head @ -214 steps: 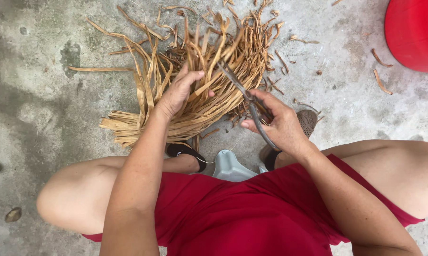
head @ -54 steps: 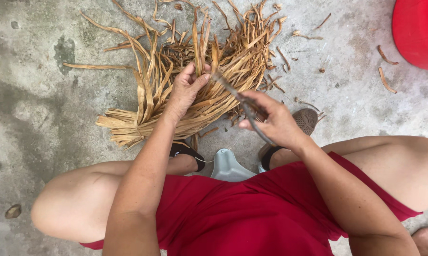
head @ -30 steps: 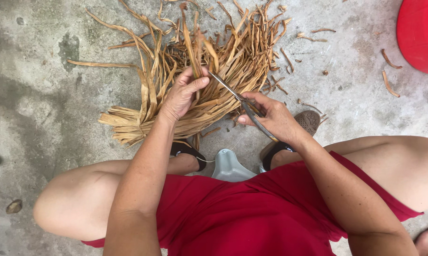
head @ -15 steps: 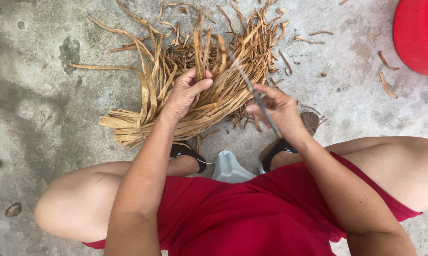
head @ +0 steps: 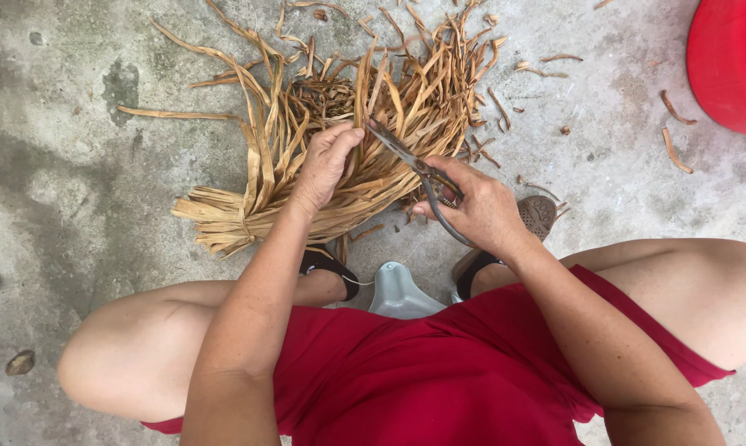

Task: The person sits on a small stool on a concrete surface and trims dried palm leaf strips with scissors, holding a bundled bunch in one hand and cutting off dark, damaged ends piece by piece, letting trimmed scraps fall onto the ground around them.

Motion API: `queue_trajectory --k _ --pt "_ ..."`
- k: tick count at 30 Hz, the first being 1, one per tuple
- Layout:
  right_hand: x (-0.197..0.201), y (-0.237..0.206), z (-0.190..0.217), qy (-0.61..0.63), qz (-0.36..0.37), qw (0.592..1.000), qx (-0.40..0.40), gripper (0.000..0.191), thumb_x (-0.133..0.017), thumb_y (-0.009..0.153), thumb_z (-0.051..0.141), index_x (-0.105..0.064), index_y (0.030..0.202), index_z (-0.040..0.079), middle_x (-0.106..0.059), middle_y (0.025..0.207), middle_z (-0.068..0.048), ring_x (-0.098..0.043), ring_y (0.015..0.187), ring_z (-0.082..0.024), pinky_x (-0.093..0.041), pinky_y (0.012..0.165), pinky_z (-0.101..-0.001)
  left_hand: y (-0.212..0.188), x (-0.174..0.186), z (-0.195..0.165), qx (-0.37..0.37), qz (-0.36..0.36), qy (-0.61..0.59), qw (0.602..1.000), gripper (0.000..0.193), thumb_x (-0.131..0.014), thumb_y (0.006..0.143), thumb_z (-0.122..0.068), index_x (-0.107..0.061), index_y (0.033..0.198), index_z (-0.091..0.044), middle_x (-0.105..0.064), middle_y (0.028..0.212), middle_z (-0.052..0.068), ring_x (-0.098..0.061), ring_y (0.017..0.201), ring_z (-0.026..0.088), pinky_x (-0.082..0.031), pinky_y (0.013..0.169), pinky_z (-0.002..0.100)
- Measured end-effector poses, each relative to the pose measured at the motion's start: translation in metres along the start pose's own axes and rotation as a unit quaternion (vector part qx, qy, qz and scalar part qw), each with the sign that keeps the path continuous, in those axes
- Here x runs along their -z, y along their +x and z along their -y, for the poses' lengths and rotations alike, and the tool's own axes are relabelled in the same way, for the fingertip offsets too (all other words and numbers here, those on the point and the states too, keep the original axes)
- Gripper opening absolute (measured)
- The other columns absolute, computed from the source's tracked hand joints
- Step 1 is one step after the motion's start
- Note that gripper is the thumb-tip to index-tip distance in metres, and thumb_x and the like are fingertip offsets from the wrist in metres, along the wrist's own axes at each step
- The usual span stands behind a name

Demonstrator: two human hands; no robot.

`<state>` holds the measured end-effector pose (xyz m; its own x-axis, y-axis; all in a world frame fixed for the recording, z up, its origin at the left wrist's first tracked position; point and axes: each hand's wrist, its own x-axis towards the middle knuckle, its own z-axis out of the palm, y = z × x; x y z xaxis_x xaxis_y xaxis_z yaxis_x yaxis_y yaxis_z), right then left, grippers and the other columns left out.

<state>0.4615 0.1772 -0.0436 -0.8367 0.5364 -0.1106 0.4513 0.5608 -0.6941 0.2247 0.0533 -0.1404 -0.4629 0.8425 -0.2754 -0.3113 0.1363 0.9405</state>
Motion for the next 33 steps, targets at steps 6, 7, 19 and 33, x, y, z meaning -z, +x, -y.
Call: queue_trajectory --k 6,7,19,33 --pt "0.0 0.0 0.002 -0.043 -0.008 0.999 0.009 0.068 -0.084 0.078 0.047 -0.064 0.136 0.016 -0.074 0.104 -0.009 -0.072 0.074 -0.021 -0.058 0.069 -0.0387 -0.002 -0.004 -0.005 -0.034 -0.025 0.103 0.994 0.017 -0.069 0.103 -0.022 -0.076 0.098 -0.006 -0.048 0.069 -0.011 -0.037 0.06 0.001 -0.029 0.051 0.022" --pt "0.0 0.0 0.002 -0.045 -0.013 0.999 0.007 0.066 -0.084 0.078 0.047 -0.065 0.134 0.017 -0.075 0.103 -0.009 -0.072 0.072 -0.021 -0.058 0.068 -0.0384 -0.003 -0.005 -0.006 -0.034 -0.023 0.102 0.994 0.016 -0.069 0.101 -0.022 -0.077 0.104 -0.009 -0.048 0.068 -0.011 -0.037 0.06 0.001 -0.03 0.051 0.022" --pt "-0.013 -0.004 -0.015 0.169 -0.032 0.984 -0.049 0.063 -0.089 0.082 0.021 -0.064 0.139 0.012 -0.071 0.091 0.002 -0.056 0.071 -0.005 -0.05 0.063 -0.0222 -0.001 -0.003 0.001 -0.044 -0.017 0.109 0.993 0.022 -0.07 0.103 -0.024 -0.077 0.117 -0.008 -0.06 0.079 -0.009 -0.046 0.067 0.0 -0.039 0.059 0.019" --pt "-0.003 -0.004 -0.02 0.264 0.018 0.961 -0.087 0.064 -0.083 0.086 0.028 -0.057 0.143 0.016 -0.054 0.076 0.007 -0.054 0.065 -0.004 -0.046 0.056 -0.0213 -0.002 0.003 -0.011 -0.015 0.023 -0.054 0.998 0.022 -0.062 0.104 -0.016 -0.068 0.121 -0.004 -0.073 0.108 0.003 -0.06 0.092 0.004 -0.054 0.078 0.025"
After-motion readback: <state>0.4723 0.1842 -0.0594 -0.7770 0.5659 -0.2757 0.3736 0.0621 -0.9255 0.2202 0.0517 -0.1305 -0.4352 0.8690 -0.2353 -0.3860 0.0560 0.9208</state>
